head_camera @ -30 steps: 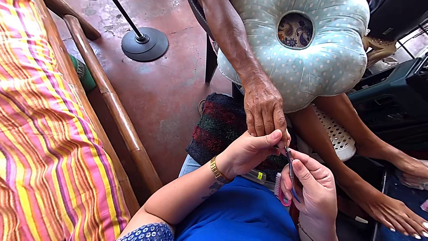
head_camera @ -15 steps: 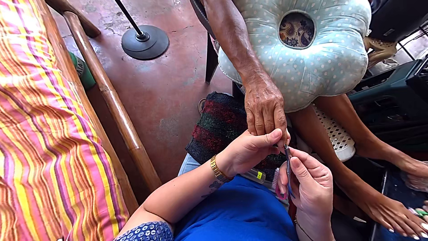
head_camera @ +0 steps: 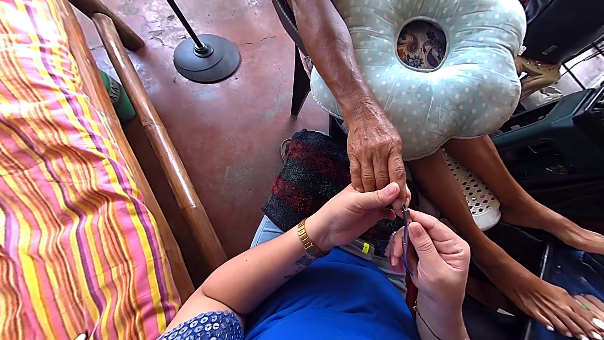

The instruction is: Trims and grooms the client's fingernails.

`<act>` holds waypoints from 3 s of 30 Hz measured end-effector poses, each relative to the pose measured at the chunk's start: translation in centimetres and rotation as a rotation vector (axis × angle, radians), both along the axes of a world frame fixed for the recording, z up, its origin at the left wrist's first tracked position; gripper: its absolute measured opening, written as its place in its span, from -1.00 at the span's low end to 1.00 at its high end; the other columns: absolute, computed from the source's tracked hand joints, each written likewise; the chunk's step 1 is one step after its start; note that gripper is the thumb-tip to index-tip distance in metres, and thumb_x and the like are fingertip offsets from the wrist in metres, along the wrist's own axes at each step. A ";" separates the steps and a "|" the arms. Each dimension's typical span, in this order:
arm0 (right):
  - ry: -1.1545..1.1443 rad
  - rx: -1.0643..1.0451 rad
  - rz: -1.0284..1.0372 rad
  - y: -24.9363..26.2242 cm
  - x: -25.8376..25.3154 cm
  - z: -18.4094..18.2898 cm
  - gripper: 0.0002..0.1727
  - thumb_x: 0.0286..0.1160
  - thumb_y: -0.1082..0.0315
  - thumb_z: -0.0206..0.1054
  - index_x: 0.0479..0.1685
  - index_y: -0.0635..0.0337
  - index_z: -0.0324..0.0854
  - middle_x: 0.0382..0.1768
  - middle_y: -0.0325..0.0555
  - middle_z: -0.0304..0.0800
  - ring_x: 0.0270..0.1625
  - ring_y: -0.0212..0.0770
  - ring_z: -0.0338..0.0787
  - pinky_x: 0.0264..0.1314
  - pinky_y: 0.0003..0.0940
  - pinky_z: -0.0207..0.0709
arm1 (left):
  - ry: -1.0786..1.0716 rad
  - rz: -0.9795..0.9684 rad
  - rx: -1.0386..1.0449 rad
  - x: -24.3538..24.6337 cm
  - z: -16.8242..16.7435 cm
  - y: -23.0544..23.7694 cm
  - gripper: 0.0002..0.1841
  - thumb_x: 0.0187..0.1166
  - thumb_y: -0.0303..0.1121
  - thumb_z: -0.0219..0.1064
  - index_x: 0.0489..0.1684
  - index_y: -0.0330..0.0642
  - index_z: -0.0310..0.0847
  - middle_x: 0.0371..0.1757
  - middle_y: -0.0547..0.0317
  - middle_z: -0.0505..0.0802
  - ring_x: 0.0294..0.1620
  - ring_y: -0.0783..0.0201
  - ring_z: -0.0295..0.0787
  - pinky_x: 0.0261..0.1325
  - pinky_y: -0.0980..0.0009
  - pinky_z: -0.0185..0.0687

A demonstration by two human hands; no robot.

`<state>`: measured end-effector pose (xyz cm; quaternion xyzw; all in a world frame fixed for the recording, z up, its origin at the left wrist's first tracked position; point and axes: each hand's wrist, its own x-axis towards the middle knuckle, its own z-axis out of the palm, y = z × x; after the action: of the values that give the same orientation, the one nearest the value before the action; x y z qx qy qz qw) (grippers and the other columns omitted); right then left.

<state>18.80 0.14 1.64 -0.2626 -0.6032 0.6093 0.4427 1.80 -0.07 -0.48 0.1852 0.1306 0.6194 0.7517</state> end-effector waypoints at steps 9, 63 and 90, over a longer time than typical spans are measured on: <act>0.412 0.097 0.128 2.6 -0.7 1.0 -0.74 0.82 0.22 0.14 0.22 0.08 0.64 -0.41 -0.25 0.85 -0.49 -0.45 0.80 -0.48 -0.63 0.66 | -0.004 0.006 0.011 0.1 -0.3 0.0 -0.85 0.62 -0.44 0.26 -0.28 -0.10 0.77 -0.29 0.24 0.84 -0.13 0.39 0.79 0.16 0.41 0.69; 0.164 -0.417 0.144 -0.8 0.2 1.0 -0.69 0.81 0.39 0.13 0.25 0.39 0.67 -0.58 -0.23 0.79 -0.69 -0.53 0.67 -0.70 -0.65 0.55 | -0.044 -0.007 0.045 -0.3 -0.6 0.0 -0.86 0.59 -0.46 0.27 -0.35 -0.13 0.73 -0.35 0.21 0.82 -0.21 0.41 0.79 0.10 0.48 0.70; 0.038 -0.126 0.135 0.2 0.1 0.2 -0.75 0.78 0.41 0.18 0.16 0.37 0.69 -0.49 -0.24 0.84 -0.63 -0.54 0.69 -0.65 -0.69 0.56 | -0.028 -0.006 0.030 -0.4 -0.7 -0.2 -0.89 0.57 -0.48 0.27 -0.30 -0.13 0.72 -0.33 0.21 0.82 -0.18 0.40 0.79 0.14 0.45 0.70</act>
<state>18.88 0.32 1.83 -0.2369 -0.5713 0.6795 0.3946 1.38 -0.24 -1.20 0.1880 0.1103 0.6214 0.7525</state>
